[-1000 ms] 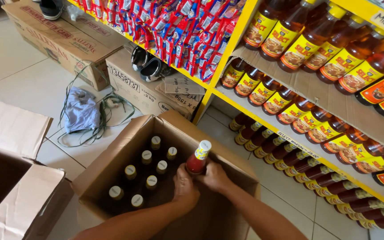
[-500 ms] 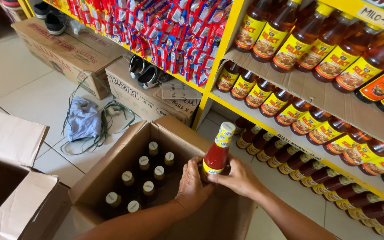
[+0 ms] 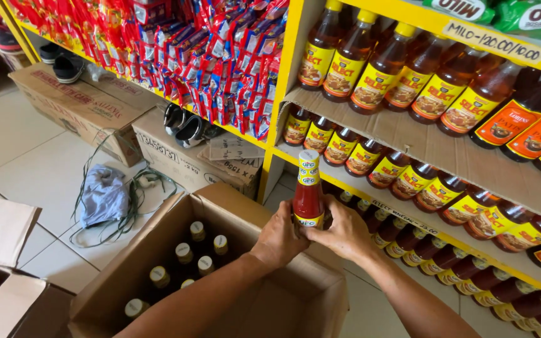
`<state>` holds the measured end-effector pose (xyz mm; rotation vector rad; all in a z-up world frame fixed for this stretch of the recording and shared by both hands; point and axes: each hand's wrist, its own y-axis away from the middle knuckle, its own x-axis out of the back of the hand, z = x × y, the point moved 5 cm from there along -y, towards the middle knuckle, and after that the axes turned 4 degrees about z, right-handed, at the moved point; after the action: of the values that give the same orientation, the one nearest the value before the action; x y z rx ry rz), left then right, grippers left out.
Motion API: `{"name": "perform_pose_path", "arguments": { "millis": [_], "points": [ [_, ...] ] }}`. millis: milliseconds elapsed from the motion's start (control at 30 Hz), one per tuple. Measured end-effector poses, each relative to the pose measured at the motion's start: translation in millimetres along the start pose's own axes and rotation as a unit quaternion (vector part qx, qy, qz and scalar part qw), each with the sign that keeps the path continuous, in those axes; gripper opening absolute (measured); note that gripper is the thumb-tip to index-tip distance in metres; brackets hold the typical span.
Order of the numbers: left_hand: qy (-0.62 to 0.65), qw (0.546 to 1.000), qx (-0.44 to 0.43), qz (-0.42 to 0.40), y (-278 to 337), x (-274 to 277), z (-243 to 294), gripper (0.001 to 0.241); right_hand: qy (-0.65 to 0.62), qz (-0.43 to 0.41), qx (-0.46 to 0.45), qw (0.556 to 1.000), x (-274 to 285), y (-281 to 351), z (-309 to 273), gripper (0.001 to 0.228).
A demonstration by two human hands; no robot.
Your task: The recorder is taking sauce bottles from a cardboard box and placing them onto a grocery shelf.
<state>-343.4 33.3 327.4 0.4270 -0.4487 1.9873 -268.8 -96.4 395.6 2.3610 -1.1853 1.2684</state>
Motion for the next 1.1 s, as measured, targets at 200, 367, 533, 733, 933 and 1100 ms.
{"name": "perform_pose_path", "arguments": {
  "millis": [200, 367, 533, 733, 933, 1100],
  "points": [
    [0.044, 0.992, -0.1, -0.07, -40, -32, -16, 0.09, 0.036, 0.005, -0.026, 0.999, -8, -18, 62, 0.074],
    [-0.02, 0.988, 0.005, -0.151, -77, -68, -52, 0.086, 0.027, -0.006, -0.069, 0.997, -25, -20, 98, 0.075],
    [-0.028, 0.978, 0.044, -0.202, -99, -100, -73, 0.086, 0.063, 0.03, -0.07, 0.995, -59, -26, 159, 0.072],
    [-0.074, 0.968, 0.038, -0.237, -131, -145, -117, 0.082, -0.017, 0.021, -0.081, 0.996, -83, -33, 197, 0.073],
    [-0.217, 0.915, 0.039, -0.337, -162, -192, -175, 0.073, -0.067, -0.047, -0.142, 0.987, -140, -40, 260, 0.071],
    [-0.237, 0.885, 0.049, -0.398, -186, -220, -207, 0.081, -0.091, -0.052, -0.176, 0.979, -169, -51, 306, 0.072]
  ]
}}
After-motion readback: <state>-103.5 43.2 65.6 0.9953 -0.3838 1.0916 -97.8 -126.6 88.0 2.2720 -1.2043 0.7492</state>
